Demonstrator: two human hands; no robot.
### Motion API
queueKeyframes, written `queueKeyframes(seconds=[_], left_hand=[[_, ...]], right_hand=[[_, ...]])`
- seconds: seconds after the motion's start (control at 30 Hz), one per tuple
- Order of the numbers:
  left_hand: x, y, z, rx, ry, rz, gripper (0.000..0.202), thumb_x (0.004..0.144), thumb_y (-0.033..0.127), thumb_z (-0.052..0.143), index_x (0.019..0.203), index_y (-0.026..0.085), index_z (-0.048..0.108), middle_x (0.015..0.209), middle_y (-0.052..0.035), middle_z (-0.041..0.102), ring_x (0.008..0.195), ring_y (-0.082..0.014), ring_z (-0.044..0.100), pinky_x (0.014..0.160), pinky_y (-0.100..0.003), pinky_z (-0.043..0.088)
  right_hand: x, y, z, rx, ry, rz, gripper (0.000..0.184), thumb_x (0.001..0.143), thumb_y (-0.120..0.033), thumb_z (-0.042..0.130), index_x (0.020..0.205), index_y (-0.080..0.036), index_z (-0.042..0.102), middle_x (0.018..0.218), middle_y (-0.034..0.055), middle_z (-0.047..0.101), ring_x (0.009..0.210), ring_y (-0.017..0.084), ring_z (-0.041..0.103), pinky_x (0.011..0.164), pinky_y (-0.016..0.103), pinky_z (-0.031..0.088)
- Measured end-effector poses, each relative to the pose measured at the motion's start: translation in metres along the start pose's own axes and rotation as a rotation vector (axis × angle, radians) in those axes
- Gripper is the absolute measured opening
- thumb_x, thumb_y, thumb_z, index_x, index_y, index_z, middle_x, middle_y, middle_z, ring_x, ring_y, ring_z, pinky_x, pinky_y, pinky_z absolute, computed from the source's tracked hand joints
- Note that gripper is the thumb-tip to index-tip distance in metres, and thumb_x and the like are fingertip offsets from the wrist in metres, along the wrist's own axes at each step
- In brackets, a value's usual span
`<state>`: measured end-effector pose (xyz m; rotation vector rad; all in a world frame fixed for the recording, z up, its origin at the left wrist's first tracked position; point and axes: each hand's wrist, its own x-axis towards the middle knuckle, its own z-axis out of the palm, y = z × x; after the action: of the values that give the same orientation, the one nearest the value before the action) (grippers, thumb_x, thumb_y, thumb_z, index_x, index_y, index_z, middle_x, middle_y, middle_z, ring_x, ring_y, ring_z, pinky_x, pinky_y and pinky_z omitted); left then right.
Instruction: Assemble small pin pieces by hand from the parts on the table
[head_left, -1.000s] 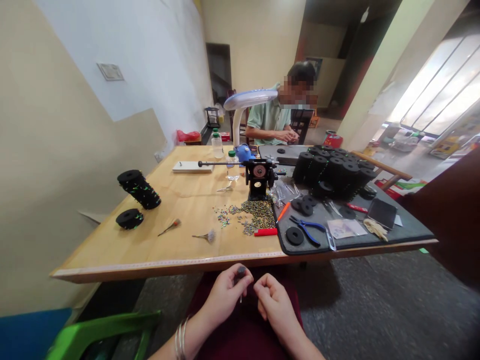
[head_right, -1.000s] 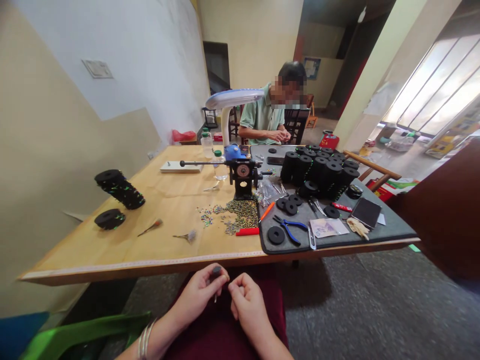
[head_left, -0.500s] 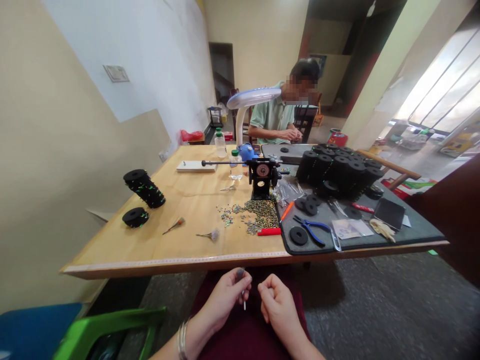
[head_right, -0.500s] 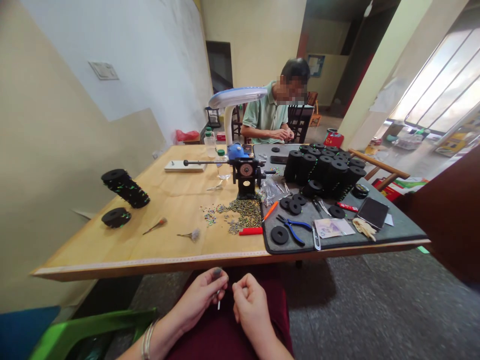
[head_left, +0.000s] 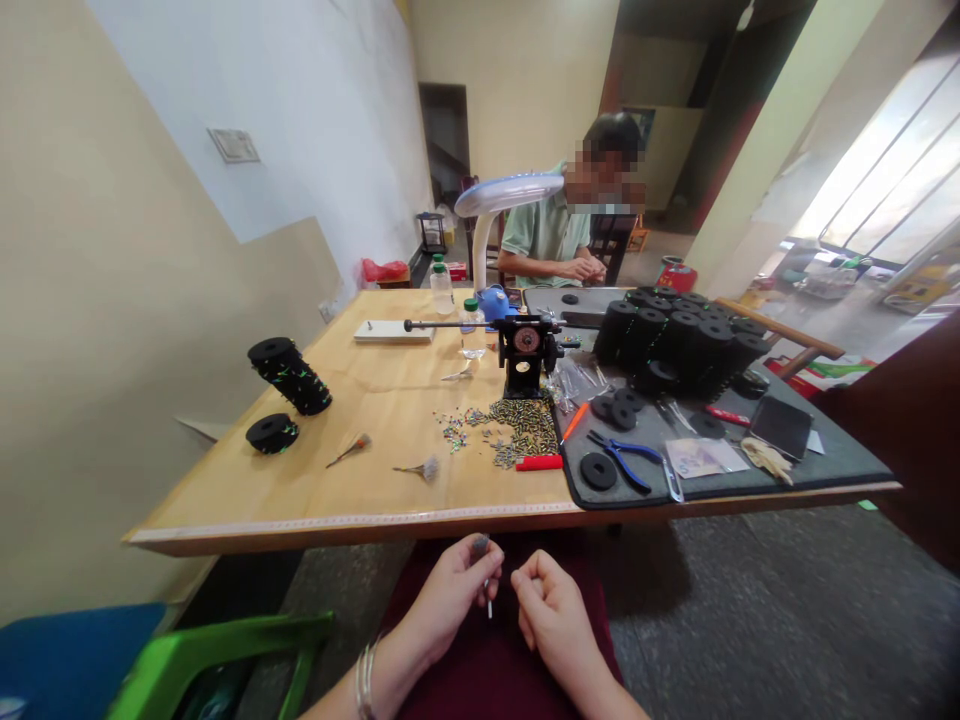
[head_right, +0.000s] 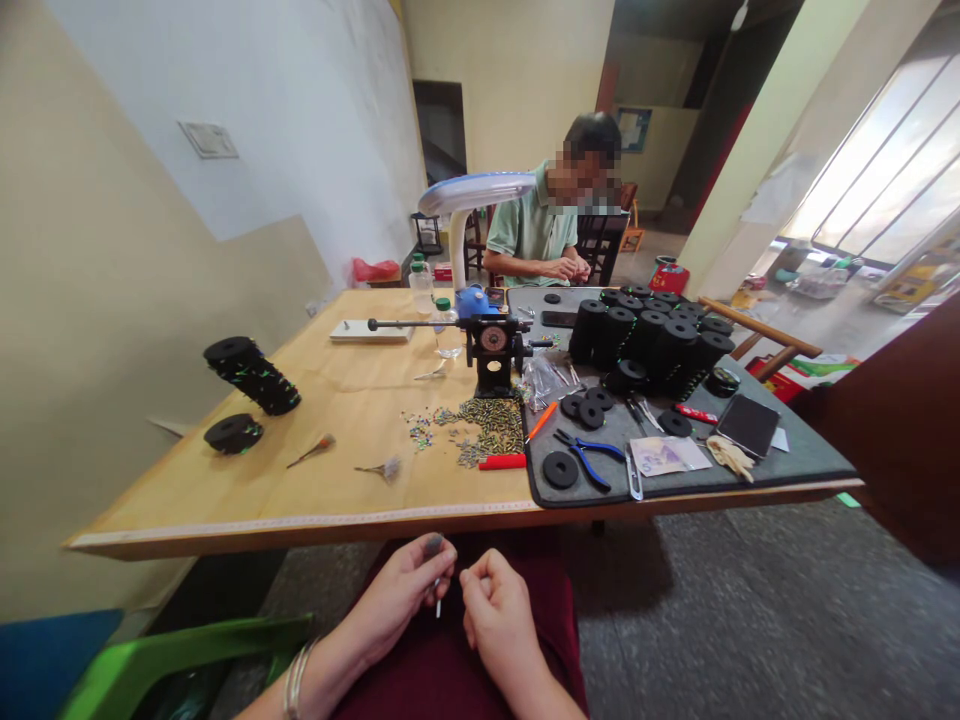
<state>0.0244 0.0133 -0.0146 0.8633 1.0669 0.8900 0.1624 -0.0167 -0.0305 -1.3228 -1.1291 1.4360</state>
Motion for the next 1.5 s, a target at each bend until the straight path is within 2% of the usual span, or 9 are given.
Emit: queueKeyframes(seconds=[0.17, 0.3, 0.53, 0.83, 0.97, 1.2, 1.43, 1.5], left_hand=[[-0.0012, 0.0017, 0.0007, 0.053, -0.006, 0.029, 0.035, 0.071, 0.046, 0.073, 0.070, 0.016, 0.056, 0.061, 0.0035, 0.053, 0.049, -0.0083, 0.046, 0.046, -0.021, 0.034], [-0.0020, 0.0029, 0.0024, 0.180, -0.008, 0.074, 0.033, 0.074, 0.047, 0.069, 0.070, 0.016, 0.056, 0.053, 0.0053, 0.050, 0.046, -0.0092, 0.043, 0.047, -0.022, 0.034], [-0.0044, -0.0007, 0.0031, 0.358, -0.002, 0.156, 0.027, 0.076, 0.042, 0.064, 0.070, 0.016, 0.057, 0.054, 0.0045, 0.050, 0.047, -0.0114, 0.045, 0.048, -0.023, 0.035], [-0.0049, -0.0043, 0.0016, 0.440, -0.017, 0.195, 0.020, 0.079, 0.034, 0.060, 0.070, 0.016, 0.057, 0.058, 0.0033, 0.051, 0.052, -0.0117, 0.044, 0.050, -0.023, 0.035], [-0.0039, -0.0040, 0.0019, 0.448, -0.036, 0.191, 0.019, 0.078, 0.032, 0.059, 0.070, 0.016, 0.056, 0.059, 0.0037, 0.050, 0.052, -0.0112, 0.043, 0.050, -0.023, 0.034], [-0.0052, -0.0029, 0.0023, 0.389, -0.089, 0.117, 0.016, 0.078, 0.031, 0.057, 0.072, 0.017, 0.053, 0.055, 0.0060, 0.047, 0.046, -0.0101, 0.041, 0.046, -0.022, 0.032], [-0.0047, 0.0008, 0.0031, 0.456, -0.043, 0.196, 0.010, 0.074, 0.023, 0.057, 0.067, 0.016, 0.056, 0.062, 0.0025, 0.052, 0.058, -0.0125, 0.045, 0.058, -0.024, 0.037], [-0.0043, 0.0010, 0.0039, 0.481, -0.026, 0.200, 0.012, 0.074, 0.024, 0.057, 0.066, 0.015, 0.059, 0.059, 0.0028, 0.051, 0.057, -0.0125, 0.043, 0.057, -0.024, 0.035]], right_hand=[[0.0014, 0.0013, -0.0007, 0.005, 0.008, 0.006, 0.046, 0.078, -0.065, 0.055, 0.067, -0.023, 0.041, 0.035, -0.0128, 0.037, 0.029, 0.005, 0.027, 0.034, 0.018, 0.016], [0.0025, 0.0021, -0.0015, -0.011, 0.006, -0.008, 0.045, 0.081, -0.064, 0.053, 0.069, -0.022, 0.042, 0.035, -0.0124, 0.038, 0.030, 0.005, 0.027, 0.035, 0.018, 0.017], [0.0042, 0.0014, -0.0016, -0.007, -0.011, -0.027, 0.044, 0.082, -0.064, 0.051, 0.074, -0.021, 0.045, 0.035, -0.0127, 0.038, 0.030, 0.006, 0.029, 0.036, 0.019, 0.018], [0.0063, 0.0047, -0.0030, 0.033, -0.012, -0.014, 0.042, 0.081, -0.062, 0.054, 0.081, -0.020, 0.046, 0.034, -0.0142, 0.038, 0.029, 0.005, 0.028, 0.035, 0.018, 0.017], [0.0070, 0.0020, -0.0041, 0.088, -0.022, 0.018, 0.042, 0.079, -0.061, 0.057, 0.078, -0.021, 0.046, 0.034, -0.0144, 0.037, 0.029, 0.004, 0.026, 0.036, 0.018, 0.014], [0.0091, -0.0015, -0.0072, 0.223, 0.051, 0.093, 0.043, 0.075, -0.059, 0.062, 0.075, -0.020, 0.046, 0.036, -0.0153, 0.033, 0.034, 0.003, 0.019, 0.039, 0.020, 0.011], [0.0070, -0.0017, -0.0059, 0.184, 0.019, 0.075, 0.042, 0.079, -0.060, 0.059, 0.077, -0.020, 0.045, 0.037, -0.0151, 0.034, 0.035, 0.004, 0.020, 0.041, 0.021, 0.012], [0.0067, -0.0017, -0.0051, 0.175, -0.008, 0.072, 0.042, 0.079, -0.060, 0.059, 0.077, -0.020, 0.045, 0.037, -0.0148, 0.035, 0.035, 0.004, 0.021, 0.041, 0.021, 0.013]])
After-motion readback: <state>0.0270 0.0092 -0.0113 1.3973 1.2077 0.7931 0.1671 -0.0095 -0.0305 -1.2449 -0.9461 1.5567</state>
